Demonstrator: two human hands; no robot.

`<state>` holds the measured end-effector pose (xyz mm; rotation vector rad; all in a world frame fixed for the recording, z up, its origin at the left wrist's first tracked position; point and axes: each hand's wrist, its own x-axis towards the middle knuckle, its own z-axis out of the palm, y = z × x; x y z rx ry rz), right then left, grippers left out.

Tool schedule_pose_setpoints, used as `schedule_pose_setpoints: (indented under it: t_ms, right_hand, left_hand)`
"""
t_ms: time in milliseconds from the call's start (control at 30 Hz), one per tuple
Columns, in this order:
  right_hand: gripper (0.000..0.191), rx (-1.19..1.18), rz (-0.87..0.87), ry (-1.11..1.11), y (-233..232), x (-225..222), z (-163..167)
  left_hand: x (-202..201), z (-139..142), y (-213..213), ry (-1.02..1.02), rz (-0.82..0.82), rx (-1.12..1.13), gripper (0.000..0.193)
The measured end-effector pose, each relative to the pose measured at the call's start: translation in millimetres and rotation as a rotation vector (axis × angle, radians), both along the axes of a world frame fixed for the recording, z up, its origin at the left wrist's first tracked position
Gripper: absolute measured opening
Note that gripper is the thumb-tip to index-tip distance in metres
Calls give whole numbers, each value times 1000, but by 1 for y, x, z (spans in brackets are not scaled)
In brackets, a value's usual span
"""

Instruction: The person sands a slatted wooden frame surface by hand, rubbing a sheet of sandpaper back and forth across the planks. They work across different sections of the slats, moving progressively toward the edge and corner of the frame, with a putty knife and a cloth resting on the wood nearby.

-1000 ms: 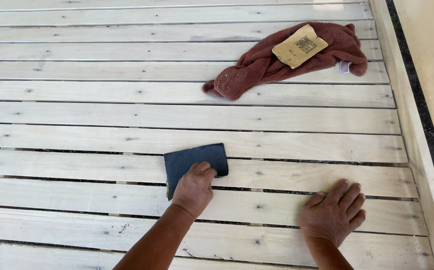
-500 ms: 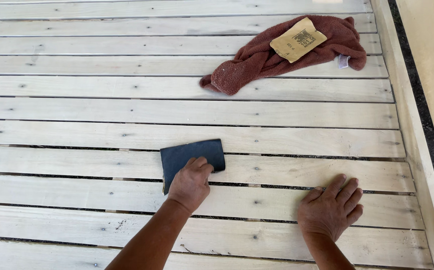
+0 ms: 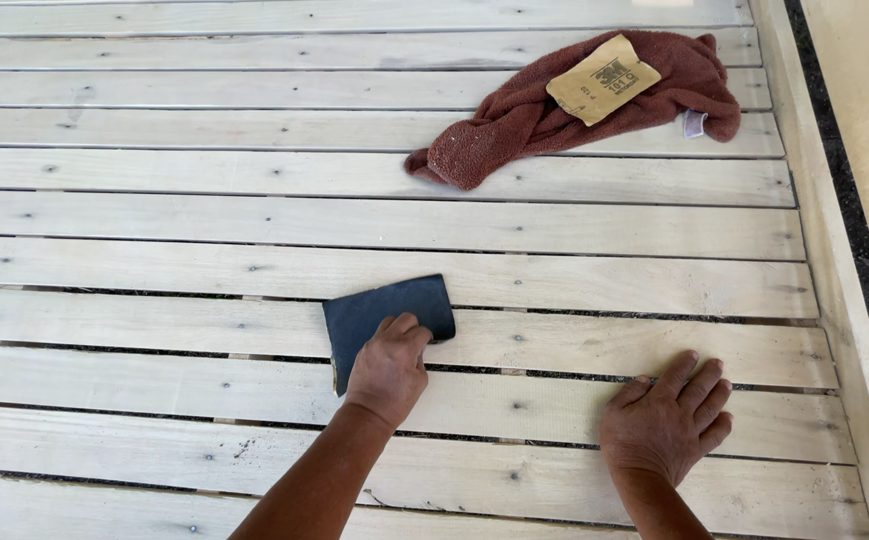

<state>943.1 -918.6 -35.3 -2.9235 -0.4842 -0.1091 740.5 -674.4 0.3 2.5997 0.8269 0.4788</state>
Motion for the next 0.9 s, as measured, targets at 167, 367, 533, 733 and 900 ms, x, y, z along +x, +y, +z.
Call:
schedule_pose_setpoints:
  t_ms: [167, 367, 533, 733, 900]
  right_hand:
    - [72, -35, -1, -32, 2, 2, 1]
    - [72, -32, -11, -13, 1, 3, 0]
    - [73, -40, -7, -10, 3, 4, 2]
    - [72, -31, -29, 10, 7, 3, 8]
    - [71, 1, -37, 25, 10, 4, 10]
  left_hand:
    - [-15, 5, 9, 223, 36, -59, 14]
    - [-41, 10, 33, 307, 352, -164, 47]
    - [-14, 20, 27, 266, 467, 85, 60]
    - [144, 27, -98, 543, -236, -119, 72]
    - [98, 21, -61, 575, -268, -239, 72]
